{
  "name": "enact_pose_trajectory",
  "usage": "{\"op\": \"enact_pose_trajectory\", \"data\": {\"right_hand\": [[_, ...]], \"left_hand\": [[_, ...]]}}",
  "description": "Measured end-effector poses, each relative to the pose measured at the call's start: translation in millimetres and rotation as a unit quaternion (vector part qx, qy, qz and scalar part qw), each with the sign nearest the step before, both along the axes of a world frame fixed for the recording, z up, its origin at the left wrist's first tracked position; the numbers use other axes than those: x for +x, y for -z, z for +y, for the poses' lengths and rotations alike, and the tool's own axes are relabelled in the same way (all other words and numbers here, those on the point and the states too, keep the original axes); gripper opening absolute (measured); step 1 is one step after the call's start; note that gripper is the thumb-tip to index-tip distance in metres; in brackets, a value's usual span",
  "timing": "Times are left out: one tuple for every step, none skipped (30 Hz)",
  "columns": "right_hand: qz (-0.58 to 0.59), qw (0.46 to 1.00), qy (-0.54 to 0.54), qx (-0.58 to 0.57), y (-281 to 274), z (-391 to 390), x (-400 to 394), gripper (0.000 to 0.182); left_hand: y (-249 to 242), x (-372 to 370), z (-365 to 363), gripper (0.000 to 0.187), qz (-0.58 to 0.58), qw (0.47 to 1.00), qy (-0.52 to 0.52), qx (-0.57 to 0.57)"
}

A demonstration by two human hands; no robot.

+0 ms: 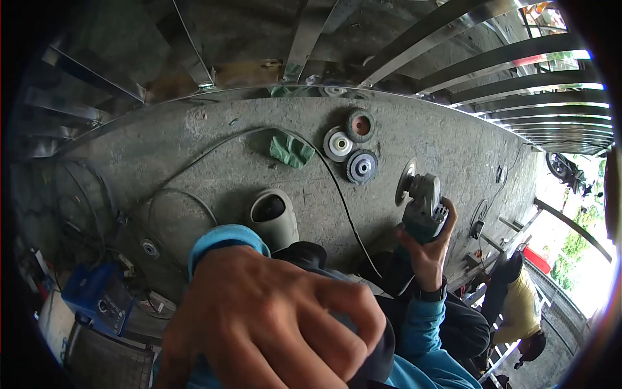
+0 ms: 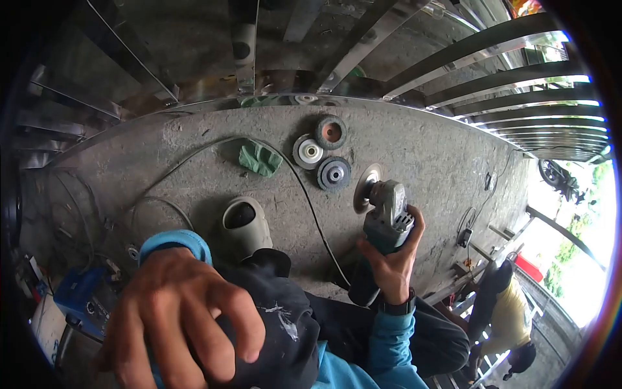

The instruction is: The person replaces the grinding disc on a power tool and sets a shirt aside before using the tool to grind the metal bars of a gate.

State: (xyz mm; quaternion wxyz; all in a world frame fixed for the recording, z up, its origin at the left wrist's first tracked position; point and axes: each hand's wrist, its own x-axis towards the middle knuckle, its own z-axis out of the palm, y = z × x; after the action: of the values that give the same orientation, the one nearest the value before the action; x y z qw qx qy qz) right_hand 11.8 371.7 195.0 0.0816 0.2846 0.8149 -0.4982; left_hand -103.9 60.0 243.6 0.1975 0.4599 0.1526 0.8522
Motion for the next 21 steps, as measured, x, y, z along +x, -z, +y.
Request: {"op": "enact_pose_trajectory", "data": {"right_hand": [[-0.001, 1.0, -0.01, 0.011, 0, 2, -2, 0.096], [-0.006, 1.0, -0.016, 0.019, -1, 2, -3, 0.096], [-0.01, 0.999, -0.026, 0.028, -3, 2, -4, 0.097], [-0.008, 0.999, -0.03, 0.027, -4, 2, -5, 0.097], [-0.005, 0.999, -0.031, 0.031, -6, 2, -5, 0.097], [0.001, 0.999, -0.032, 0.034, -6, 1, -6, 0.097], [0.004, 0.999, -0.04, 0.033, -6, 2, -8, 0.097], [0.005, 0.998, -0.043, 0.034, -6, 3, -8, 0.097], [0.003, 0.998, -0.045, 0.036, -8, 3, -7, 0.098], [0.0, 0.998, -0.05, 0.036, -9, 2, -7, 0.098], [0.002, 0.999, -0.041, 0.029, -11, 1, -8, 0.098], [0.005, 0.999, -0.032, 0.023, -12, 0, -8, 0.098], [0.005, 0.999, -0.033, 0.028, -14, -2, -7, 0.098], [0.005, 0.999, -0.031, 0.024, -15, -3, -7, 0.099], [0.007, 0.999, -0.026, 0.021, -17, -1, -9, 0.099], [0.011, 0.999, -0.024, 0.029, -20, 3, -11, 0.099], [0.014, 0.997, -0.048, 0.055, -22, 6, -12, 0.099], [0.014, 0.994, -0.073, 0.079, -24, 9, -13, 0.099], [0.013, 0.988, -0.099, 0.116, -31, 9, -19, 0.099], [0.011, 0.988, -0.098, 0.117, -35, 10, -25, 0.099], [0.028, 0.98, -0.135, 0.142, -39, 11, -31, 0.099]], "left_hand": [[2, 1, -1, 0.037, -0.006, 0.999, -0.026, -0.036], [1, 5, 0, 0.037, -0.006, 0.999, -0.027, -0.037], [1, 10, 6, 0.036, -0.048, 0.998, -0.039, 0.0], [3, 12, 12, 0.036, -0.069, 0.996, -0.048, 0.019], [5, 15, 19, 0.036, -0.089, 0.994, -0.057, 0.038], [8, 16, 26, 0.048, -0.061, 0.99, -0.061, 0.111], [9, 20, 40, 0.056, -0.045, 0.986, -0.069, 0.148], [10, 24, 53, 0.064, -0.029, 0.98, -0.075, 0.185], [5, 37, 73, 0.066, -0.069, 0.939, -0.213, 0.262], [6, 42, 74, 0.066, -0.087, 0.907, -0.281, 0.301], [6, 46, 74, 0.067, -0.108, 0.869, -0.35, 0.333], [9, 44, 54, 0.071, -0.114, 0.927, -0.196, 0.297], [13, 37, 37, 0.073, -0.11, 0.946, -0.115, 0.282], [16, 29, 20, 0.076, -0.112, 0.958, -0.035, 0.262], [16, 10, 4, 0.046, -0.088, 0.969, 0.069, 0.221], [18, -1, -5, 0.029, -0.062, 0.967, 0.171, 0.177], [28, 11, -5, 0.022, -0.124, 0.954, 0.151, 0.227], [38, 9, -10, 0.015, -0.147, 0.957, 0.136, 0.208], [63, 17, 7, 0.024, -0.171, 0.95, 0.048, 0.257], [78, 19, 8, 0.018, -0.216, 0.956, -0.011, 0.2], [102, 29, 3, 0.02, -0.269, 0.955, -0.066, 0.103]]}}
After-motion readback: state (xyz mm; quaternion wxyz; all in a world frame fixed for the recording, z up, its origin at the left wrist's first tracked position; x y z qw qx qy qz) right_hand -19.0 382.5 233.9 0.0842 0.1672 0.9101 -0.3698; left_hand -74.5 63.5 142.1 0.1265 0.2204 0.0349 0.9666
